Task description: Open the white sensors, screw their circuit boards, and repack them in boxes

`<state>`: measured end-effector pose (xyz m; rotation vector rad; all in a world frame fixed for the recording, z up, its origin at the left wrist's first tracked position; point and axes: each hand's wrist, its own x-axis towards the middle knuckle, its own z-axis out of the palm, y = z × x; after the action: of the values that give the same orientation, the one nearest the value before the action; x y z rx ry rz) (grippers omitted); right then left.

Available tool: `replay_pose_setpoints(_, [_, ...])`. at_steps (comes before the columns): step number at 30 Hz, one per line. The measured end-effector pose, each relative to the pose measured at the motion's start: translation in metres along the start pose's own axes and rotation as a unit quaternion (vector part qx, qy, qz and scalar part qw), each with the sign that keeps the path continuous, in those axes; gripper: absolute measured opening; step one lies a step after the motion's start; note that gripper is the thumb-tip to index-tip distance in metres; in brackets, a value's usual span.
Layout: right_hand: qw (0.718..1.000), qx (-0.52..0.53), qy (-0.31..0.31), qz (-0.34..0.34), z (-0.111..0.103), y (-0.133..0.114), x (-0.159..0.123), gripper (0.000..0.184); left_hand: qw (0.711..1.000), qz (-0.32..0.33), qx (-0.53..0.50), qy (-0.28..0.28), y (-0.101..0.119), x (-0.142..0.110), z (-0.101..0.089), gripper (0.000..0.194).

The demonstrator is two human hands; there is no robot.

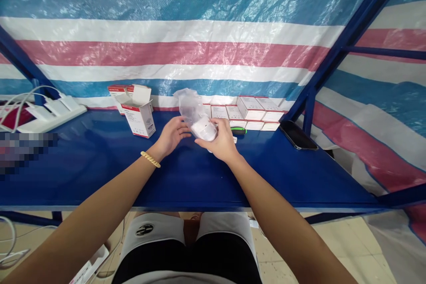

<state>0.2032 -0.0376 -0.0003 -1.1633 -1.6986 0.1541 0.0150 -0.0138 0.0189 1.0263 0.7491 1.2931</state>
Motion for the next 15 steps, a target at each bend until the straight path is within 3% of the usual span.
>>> replay_pose_setpoints(3, [1.000, 0.024, -0.008, 0.014, 0.009, -0.003, -0.004, 0.073, 0.991, 0.035, 0.108, -0.077, -0.010, -0.004, 0.008, 0.048])
replay_pose_setpoints(7, [0.994, 0.081, -0.061, 0.043, 0.016, -0.007, -0.009, 0.080, 0.963, 0.083, 0.245, -0.073, -0.009, -0.005, 0.004, 0.035])
replay_pose_setpoints(12, [0.968, 0.183, -0.147, 0.088, 0.015, -0.006, -0.009, 0.116, 0.900, 0.146, 0.402, -0.082, 0.005, -0.011, -0.002, 0.043])
replay_pose_setpoints(15, [0.953, 0.219, -0.190, 0.091, 0.007, -0.005, -0.004, 0.106, 0.887, 0.161, 0.416, -0.120, 0.009, -0.013, -0.004, 0.046])
